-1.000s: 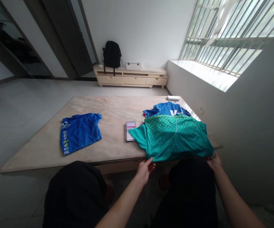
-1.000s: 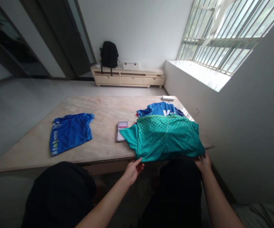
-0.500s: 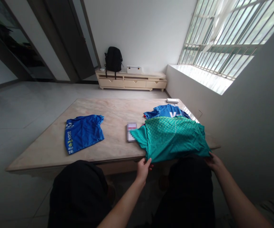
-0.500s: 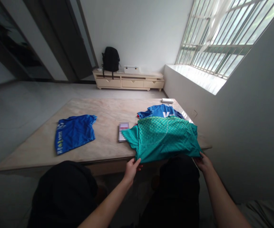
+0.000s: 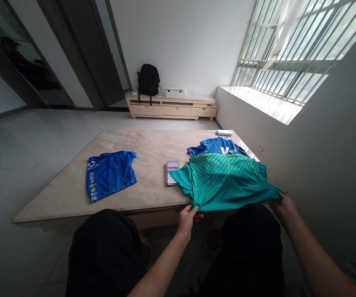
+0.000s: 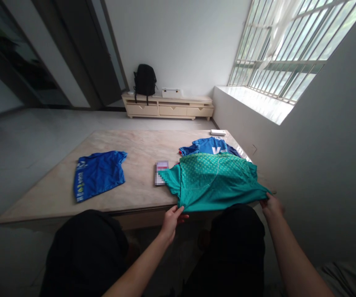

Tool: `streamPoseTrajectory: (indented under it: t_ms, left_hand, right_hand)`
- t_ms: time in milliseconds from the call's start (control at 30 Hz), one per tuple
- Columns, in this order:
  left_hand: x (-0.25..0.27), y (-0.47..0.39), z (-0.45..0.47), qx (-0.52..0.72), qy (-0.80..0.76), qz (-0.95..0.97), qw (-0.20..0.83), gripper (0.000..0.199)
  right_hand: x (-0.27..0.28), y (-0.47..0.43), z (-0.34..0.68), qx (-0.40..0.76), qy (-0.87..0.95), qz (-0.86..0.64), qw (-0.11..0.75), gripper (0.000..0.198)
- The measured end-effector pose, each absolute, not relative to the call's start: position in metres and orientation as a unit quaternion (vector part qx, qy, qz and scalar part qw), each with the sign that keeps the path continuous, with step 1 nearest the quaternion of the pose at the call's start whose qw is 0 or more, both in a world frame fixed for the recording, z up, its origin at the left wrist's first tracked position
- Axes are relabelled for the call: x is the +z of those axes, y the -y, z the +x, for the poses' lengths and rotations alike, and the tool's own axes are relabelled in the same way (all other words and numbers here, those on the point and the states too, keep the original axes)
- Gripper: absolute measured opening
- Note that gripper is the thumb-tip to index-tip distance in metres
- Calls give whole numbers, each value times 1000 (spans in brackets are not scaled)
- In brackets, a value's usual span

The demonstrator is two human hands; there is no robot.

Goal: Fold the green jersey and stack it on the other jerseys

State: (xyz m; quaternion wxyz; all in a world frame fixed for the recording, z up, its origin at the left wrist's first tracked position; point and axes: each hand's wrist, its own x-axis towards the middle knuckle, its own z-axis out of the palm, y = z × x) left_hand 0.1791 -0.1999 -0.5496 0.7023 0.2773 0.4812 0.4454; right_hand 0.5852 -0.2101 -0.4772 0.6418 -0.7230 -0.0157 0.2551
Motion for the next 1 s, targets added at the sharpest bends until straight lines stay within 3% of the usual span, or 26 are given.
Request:
streamPoseTrajectory:
  t_ms: [133,233,433,533,633,1000]
  left_hand:
    - [-541,198,181,451,-461,291,707,46]
    - [-540,197,183,449,-452,297,711,45]
    - [-544,202,180,437,-453,301,717,38]
    - [-549,203,177,439,-459,295,714,30]
    - [-553,203,177,441,-457,289,716,28]
    - [-560,206,188,423,-478,265,723,23]
  right_hand:
    - [-417,164,551,150,194,-741,625,41]
    - [-393,133,490,143,411,-716,546,35]
    - [-437,147,332,221,719,-583,307,29]
    - [-473,179,302,234,769,-541,246,23]
    - [-495,203,316,211,767,-558,237,32]
    - [-508,213,345,101,776,-588,205,35]
